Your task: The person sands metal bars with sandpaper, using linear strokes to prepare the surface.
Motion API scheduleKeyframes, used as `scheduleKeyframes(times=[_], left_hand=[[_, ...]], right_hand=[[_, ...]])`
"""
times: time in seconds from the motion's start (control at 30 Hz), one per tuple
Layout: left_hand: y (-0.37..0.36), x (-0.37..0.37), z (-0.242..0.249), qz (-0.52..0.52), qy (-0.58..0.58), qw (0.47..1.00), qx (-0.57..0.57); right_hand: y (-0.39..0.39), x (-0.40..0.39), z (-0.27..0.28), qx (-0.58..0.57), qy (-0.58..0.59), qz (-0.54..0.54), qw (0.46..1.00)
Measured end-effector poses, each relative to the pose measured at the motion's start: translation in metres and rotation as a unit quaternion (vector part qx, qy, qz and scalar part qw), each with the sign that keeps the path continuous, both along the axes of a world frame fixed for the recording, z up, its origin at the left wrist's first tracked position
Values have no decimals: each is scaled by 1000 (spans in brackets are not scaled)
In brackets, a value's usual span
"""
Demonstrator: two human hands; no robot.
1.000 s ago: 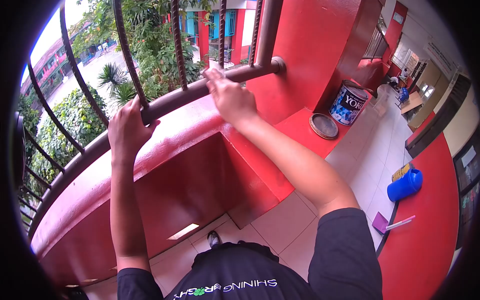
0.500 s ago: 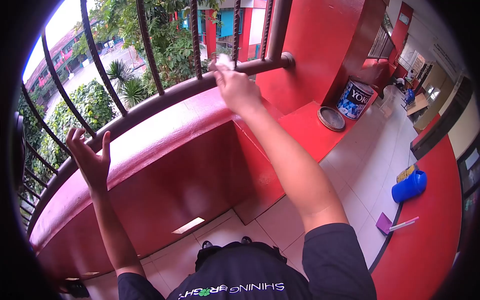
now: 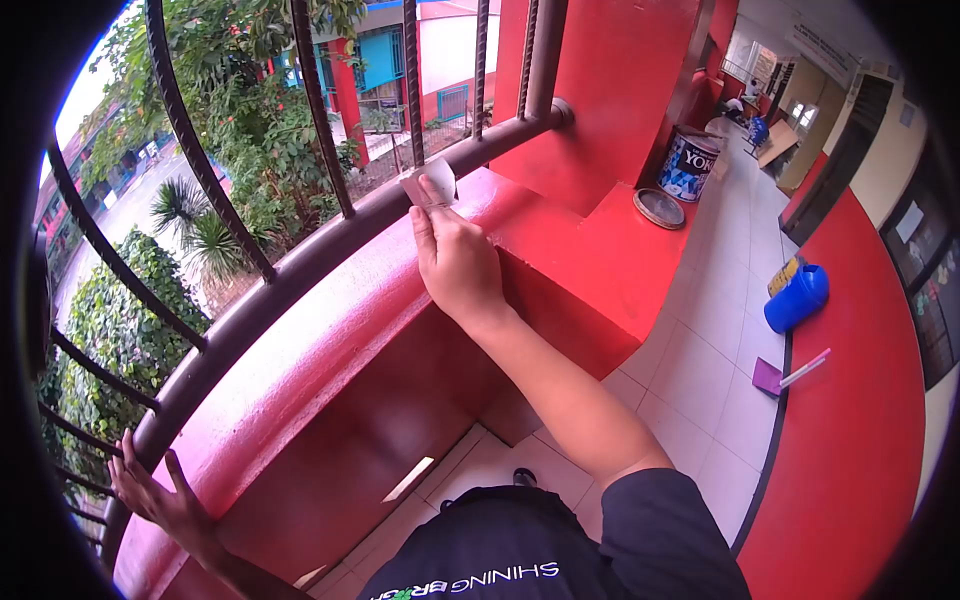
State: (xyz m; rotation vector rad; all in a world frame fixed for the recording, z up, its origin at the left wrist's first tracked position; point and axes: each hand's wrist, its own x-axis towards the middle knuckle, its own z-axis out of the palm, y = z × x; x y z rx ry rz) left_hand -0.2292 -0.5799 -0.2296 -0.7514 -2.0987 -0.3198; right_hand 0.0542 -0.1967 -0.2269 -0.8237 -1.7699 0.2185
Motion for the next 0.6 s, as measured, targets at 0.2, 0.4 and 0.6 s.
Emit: scheduleKeyframes(times=[0.2, 0.4, 0.6], left_hand=[[-4, -10, -4, -10, 9, 1000, -19], [15, 23, 23, -44, -97, 993, 40], [13, 20, 20, -42, -79, 995, 41]], right_hand=[[-31, -22, -5, 82, -29, -21, 996], [-14, -27, -4, 91, -29, -28, 995], [-1, -21, 25, 9, -59, -22, 998]])
